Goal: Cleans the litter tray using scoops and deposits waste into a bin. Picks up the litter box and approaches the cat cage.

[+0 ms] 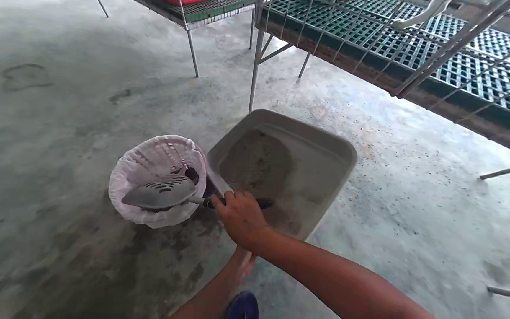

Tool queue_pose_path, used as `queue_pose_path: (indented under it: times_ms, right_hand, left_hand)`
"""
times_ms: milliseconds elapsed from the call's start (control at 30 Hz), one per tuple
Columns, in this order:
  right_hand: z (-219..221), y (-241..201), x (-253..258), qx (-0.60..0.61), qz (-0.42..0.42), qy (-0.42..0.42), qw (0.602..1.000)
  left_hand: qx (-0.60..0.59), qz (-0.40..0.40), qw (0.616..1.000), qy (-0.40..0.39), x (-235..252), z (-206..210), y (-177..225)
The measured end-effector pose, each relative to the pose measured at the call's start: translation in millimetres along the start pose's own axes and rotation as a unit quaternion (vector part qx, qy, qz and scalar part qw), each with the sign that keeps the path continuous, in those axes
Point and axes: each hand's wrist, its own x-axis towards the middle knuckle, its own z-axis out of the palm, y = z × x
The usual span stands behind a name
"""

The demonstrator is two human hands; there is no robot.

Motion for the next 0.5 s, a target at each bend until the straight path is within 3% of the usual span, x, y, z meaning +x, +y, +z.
queue_pose_path:
  times_ms: [100, 233, 367, 500]
  right_hand:
    - [2, 19, -15, 0.03, 0.047, 0.047, 0.997]
    - [-22, 63, -68, 0.141, 0.264, -0.054, 0.953]
    - [2, 130, -161, 0.308, 0.421, -0.05, 0.852]
    - [38, 148, -227, 0.426, 0.529, -0.112, 0.725]
  left_hand:
    - [0.147, -0.058, 0.987, 0.041, 20, 2, -31]
    - [0.216, -0.098, 0.97, 0.051, 74, -32, -74]
    - [0.174, -0.021, 0.98, 0.09, 123, -47, -15]
    - [0.22, 0.094, 0.966, 0.096, 158, -62, 38]
